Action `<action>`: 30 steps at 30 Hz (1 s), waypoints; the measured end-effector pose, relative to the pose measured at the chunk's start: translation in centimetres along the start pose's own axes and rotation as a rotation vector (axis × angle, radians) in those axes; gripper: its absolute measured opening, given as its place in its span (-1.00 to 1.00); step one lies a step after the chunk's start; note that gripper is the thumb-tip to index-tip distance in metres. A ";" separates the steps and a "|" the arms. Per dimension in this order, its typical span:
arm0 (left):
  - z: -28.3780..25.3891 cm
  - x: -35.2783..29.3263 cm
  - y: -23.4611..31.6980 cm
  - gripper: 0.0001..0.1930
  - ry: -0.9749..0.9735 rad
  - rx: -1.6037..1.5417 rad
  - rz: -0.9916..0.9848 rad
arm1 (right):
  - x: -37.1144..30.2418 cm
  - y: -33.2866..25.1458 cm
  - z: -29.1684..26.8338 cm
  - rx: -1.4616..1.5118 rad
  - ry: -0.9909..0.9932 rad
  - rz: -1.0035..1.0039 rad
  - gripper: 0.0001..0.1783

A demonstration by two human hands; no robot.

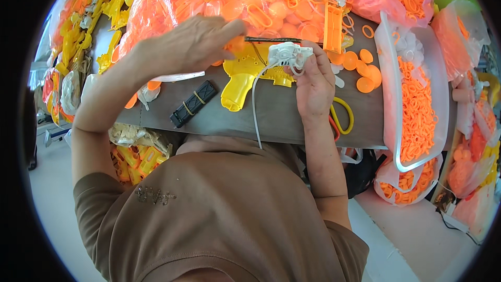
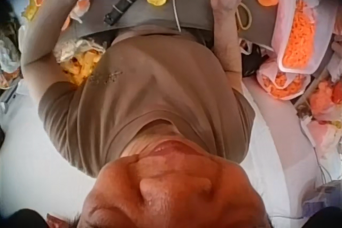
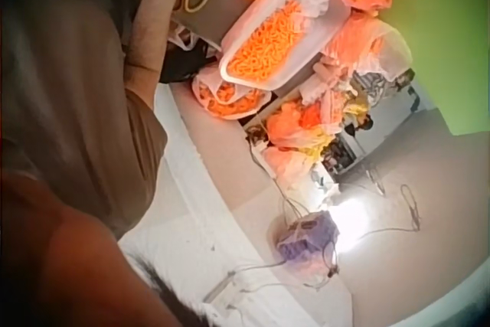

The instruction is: Assembling the internal and external components of a yellow plastic toy gun at a factory workbench.

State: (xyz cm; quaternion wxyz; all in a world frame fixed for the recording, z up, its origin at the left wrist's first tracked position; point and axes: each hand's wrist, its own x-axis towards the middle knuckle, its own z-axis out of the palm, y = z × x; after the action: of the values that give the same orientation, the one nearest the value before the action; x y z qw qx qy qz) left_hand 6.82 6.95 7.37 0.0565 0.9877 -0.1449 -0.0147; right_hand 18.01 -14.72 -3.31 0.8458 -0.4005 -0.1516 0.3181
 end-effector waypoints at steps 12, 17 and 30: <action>4.7 -4.1 3.9 -0.45 0.205 -1.027 -0.432 | -1.5 1.1 1.0 -0.427 0.119 -0.073 -0.67; 5.7 -4.1 4.0 -0.50 0.257 -1.045 -0.544 | -1.7 0.8 1.0 -0.294 0.099 -0.041 -0.67; 5.4 -3.6 3.0 -0.70 0.325 -1.412 -0.677 | -1.9 1.0 0.2 -0.075 0.048 0.032 -0.65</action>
State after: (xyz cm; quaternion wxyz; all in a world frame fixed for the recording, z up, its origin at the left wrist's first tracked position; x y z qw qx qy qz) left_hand 2.24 4.58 2.42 0.6814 0.6987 0.2165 0.0248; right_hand 16.07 -15.35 -4.01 0.8285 -0.4420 -0.1366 0.3157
